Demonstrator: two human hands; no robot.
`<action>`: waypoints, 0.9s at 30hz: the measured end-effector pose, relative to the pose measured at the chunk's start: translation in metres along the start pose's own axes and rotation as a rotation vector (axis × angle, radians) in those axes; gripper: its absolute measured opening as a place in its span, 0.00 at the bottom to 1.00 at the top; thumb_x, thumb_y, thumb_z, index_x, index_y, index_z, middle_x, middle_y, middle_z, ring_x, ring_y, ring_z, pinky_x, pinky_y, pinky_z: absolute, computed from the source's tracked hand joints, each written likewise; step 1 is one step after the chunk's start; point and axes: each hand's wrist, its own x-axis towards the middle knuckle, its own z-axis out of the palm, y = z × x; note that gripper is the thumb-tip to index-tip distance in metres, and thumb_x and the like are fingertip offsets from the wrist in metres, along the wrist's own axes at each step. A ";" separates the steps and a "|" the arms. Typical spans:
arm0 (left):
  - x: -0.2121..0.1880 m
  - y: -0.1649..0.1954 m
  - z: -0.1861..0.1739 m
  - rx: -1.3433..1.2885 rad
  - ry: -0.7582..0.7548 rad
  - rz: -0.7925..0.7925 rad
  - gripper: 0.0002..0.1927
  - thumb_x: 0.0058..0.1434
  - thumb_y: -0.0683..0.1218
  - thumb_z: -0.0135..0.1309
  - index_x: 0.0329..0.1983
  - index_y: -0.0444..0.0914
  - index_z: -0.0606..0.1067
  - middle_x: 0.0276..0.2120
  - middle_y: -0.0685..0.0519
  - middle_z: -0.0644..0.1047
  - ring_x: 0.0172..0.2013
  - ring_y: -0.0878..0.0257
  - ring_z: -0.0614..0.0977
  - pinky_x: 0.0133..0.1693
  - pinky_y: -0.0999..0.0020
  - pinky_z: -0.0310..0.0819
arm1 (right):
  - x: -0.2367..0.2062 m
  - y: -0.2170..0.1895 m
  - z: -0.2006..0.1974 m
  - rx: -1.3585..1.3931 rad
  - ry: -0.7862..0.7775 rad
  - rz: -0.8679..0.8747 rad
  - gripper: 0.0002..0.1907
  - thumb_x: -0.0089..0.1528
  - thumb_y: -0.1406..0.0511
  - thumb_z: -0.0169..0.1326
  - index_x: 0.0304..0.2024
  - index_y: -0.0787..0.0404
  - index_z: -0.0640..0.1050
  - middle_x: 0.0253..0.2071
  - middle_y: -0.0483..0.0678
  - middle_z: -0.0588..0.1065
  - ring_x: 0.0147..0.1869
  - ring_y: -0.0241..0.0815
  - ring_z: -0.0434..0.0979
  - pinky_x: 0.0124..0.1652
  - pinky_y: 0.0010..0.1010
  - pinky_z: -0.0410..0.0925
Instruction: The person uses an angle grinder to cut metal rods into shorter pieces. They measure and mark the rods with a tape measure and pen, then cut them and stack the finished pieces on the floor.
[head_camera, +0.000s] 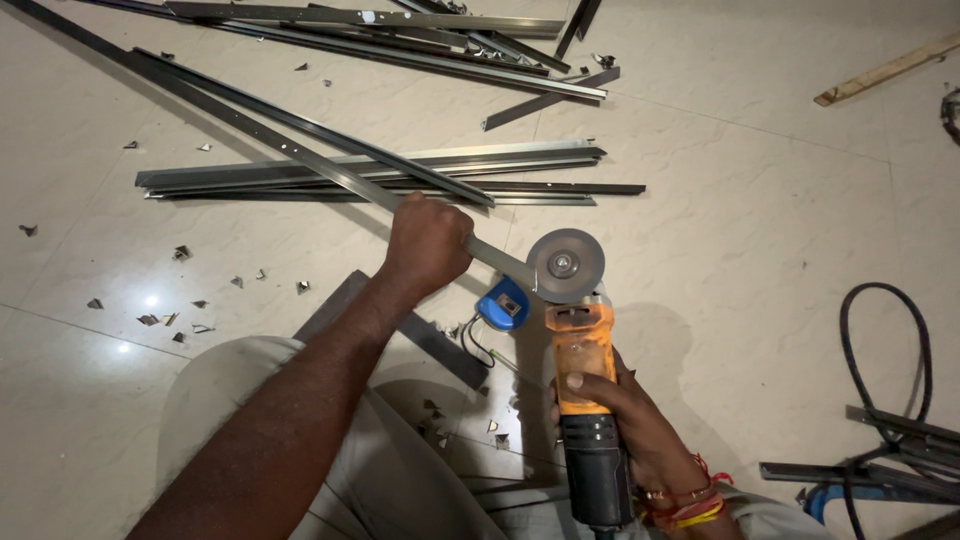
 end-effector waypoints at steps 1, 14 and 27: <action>0.000 0.000 0.000 -0.003 -0.015 -0.007 0.04 0.40 0.39 0.62 0.16 0.40 0.78 0.18 0.49 0.77 0.26 0.51 0.80 0.38 0.53 0.67 | 0.000 0.000 0.000 0.003 -0.003 -0.001 0.27 0.55 0.64 0.59 0.56 0.60 0.69 0.34 0.53 0.77 0.32 0.43 0.81 0.32 0.34 0.75; 0.000 0.001 0.002 0.025 -0.045 -0.016 0.05 0.42 0.37 0.62 0.17 0.40 0.79 0.16 0.50 0.76 0.22 0.54 0.79 0.38 0.55 0.67 | -0.002 -0.004 0.005 -0.046 0.018 0.019 0.29 0.55 0.63 0.59 0.58 0.60 0.67 0.33 0.54 0.77 0.31 0.43 0.81 0.30 0.33 0.76; 0.000 0.001 0.003 0.008 -0.079 -0.054 0.05 0.42 0.36 0.61 0.16 0.39 0.78 0.15 0.49 0.76 0.21 0.54 0.78 0.39 0.55 0.67 | -0.003 -0.004 0.009 -0.065 0.021 0.027 0.28 0.56 0.62 0.59 0.58 0.60 0.68 0.34 0.52 0.77 0.32 0.42 0.81 0.30 0.33 0.76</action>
